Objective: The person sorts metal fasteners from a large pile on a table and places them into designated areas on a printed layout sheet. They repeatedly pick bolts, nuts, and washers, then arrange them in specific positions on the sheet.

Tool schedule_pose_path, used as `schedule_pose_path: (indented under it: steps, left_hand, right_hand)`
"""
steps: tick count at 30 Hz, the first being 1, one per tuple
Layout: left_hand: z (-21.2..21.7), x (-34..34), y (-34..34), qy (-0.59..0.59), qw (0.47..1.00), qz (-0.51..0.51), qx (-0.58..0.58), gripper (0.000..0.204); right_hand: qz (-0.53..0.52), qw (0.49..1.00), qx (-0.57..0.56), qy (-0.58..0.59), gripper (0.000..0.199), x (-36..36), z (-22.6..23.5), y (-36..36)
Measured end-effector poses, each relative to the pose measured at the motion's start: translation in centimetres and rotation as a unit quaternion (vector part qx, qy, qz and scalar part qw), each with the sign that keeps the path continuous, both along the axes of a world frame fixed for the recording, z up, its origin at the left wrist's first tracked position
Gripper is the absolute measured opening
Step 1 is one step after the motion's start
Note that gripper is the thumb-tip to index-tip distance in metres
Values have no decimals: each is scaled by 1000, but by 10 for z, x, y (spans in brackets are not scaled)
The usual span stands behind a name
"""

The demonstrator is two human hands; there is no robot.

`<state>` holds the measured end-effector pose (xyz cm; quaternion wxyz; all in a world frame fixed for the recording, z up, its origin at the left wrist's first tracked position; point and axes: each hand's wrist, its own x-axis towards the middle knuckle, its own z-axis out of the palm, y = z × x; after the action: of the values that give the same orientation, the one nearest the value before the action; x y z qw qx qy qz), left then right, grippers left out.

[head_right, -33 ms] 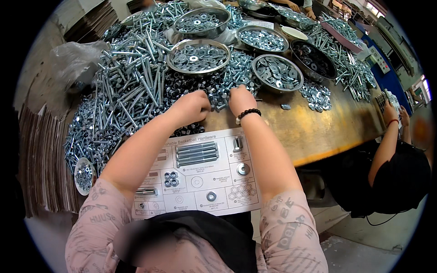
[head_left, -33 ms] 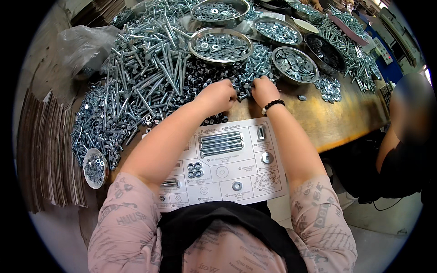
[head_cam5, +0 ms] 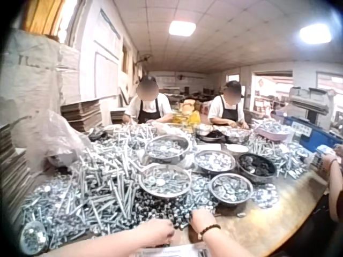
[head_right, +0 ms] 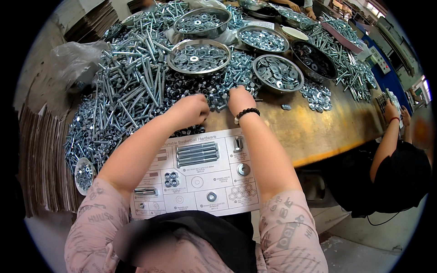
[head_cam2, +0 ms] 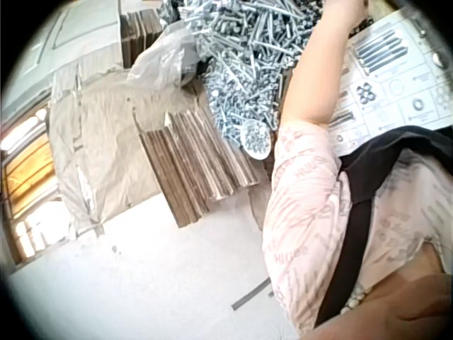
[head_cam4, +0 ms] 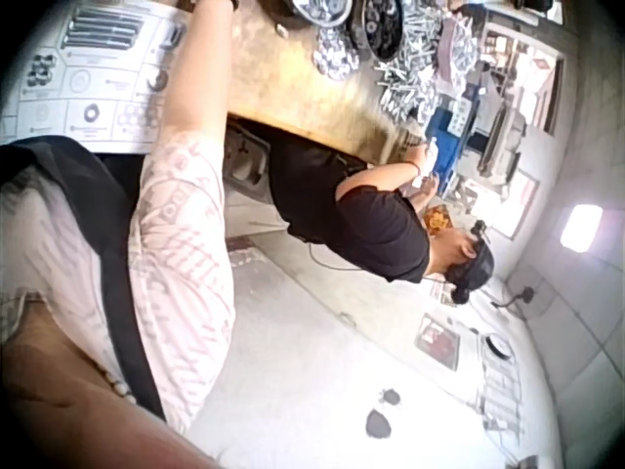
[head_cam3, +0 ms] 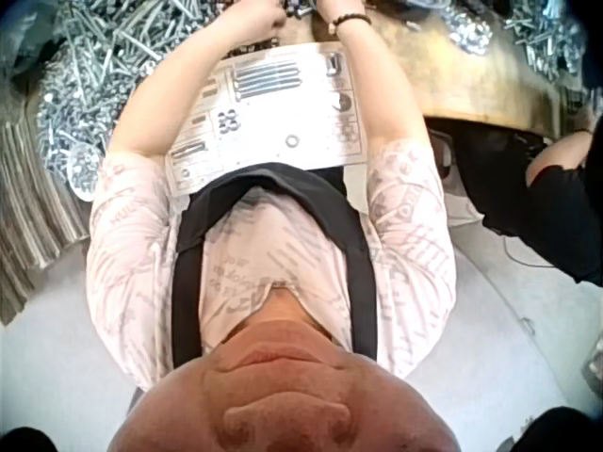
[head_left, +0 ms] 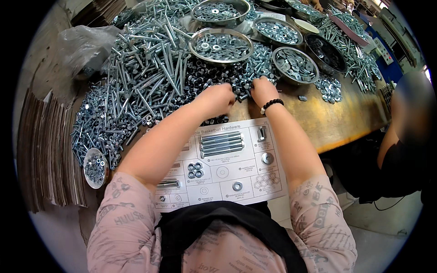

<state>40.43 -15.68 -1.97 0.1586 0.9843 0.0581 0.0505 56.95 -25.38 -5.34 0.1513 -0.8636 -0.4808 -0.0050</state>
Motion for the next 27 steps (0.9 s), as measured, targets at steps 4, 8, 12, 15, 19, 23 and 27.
schedule_pose_path:
  steps: [4,8,12,15,19,23,27]
  left_hand:
    - [-3,-15,-12,134,982,-68,112,14]
    - [-10,-8,-18,186,977,12,105,17]
    - [-7,-3,-22,130,983,1,133,13]
    - [0,-1,-18,10,994,5,108,10]
    - [-23,-1,-20,-19,986,-63,155,9]
    - [-20,-5,-18,0,999,-48,-8,25]
    - [-15,-1,-23,41,999,7,-11,27]
  right_hand:
    - [0,998,-69,-1,20,-8,5,9]
    - [4,990,-141,29,19,-9,16,16]
    - [15,988,-148,28,19,-1,8,19]
    - [22,994,-107,-17,19,-4,4,12]
    - [27,990,-140,5,19,-12,13,17]
    - [69,995,-68,5,18,-3,5,0]
    - [66,994,63,64,18,1,7,-20]
